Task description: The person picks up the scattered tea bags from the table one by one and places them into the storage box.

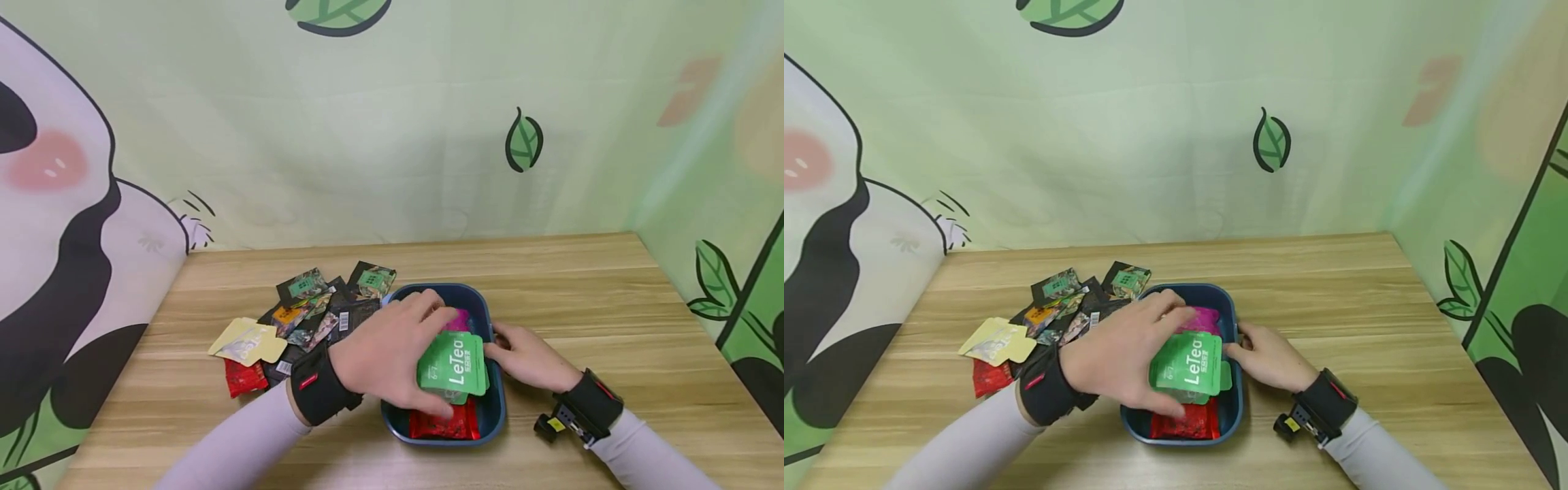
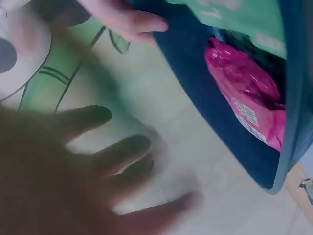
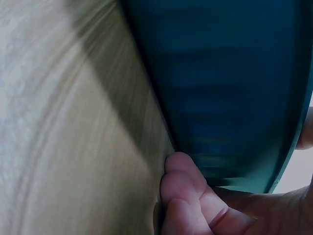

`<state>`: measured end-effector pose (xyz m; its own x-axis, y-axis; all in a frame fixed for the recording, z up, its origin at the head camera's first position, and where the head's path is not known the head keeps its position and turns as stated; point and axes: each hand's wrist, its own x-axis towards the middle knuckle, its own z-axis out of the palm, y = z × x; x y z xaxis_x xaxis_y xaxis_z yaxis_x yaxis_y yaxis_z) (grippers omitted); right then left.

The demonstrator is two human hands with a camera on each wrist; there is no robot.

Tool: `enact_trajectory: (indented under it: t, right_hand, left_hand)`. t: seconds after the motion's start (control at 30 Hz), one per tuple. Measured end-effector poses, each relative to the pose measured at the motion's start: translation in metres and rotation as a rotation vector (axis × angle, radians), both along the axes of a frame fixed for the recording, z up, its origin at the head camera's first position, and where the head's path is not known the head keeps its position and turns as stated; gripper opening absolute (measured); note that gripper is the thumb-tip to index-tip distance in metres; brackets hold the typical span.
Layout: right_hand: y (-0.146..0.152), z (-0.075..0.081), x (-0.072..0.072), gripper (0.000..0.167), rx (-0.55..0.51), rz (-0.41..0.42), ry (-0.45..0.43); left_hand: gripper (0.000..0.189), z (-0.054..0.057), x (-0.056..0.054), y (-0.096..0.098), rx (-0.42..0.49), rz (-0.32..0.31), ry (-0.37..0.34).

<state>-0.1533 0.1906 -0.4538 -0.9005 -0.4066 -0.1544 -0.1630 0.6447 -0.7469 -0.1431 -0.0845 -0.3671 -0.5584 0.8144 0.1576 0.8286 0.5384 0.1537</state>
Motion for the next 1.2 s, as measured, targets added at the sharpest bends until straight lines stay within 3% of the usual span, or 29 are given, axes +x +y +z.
enact_trajectory:
  t: [0.13, 0.3, 0.53, 0.77, 0.93, 1.2]
  right_hand:
    - [0.001, -0.001, 0.0, 0.045, -0.003, 0.007, 0.016]
    - [0.001, -0.002, 0.0, 0.046, 0.01, -0.003, 0.02]
    - [0.0, -0.001, -0.001, 0.045, 0.02, -0.01, 0.022]
    - [0.0, 0.0, -0.001, 0.042, 0.014, -0.013, 0.022]
    - [0.0, 0.001, -0.001, 0.042, 0.006, -0.014, 0.015]
    - [-0.001, 0.0, -0.001, 0.042, 0.006, -0.009, 0.014]
  left_hand:
    - [0.143, -0.004, 0.006, -0.006, -0.076, 0.001, -0.118]
    - [0.142, -0.008, -0.003, -0.021, -0.075, 0.046, -0.092]
    - [0.138, -0.006, -0.033, -0.063, -0.072, 0.176, -0.085]
    - [0.133, -0.009, -0.07, -0.108, -0.101, 0.356, -0.161]
    - [0.129, -0.02, -0.09, -0.134, -0.119, 0.446, -0.189]
    - [0.123, -0.042, -0.111, -0.169, -0.169, 0.579, -0.237]
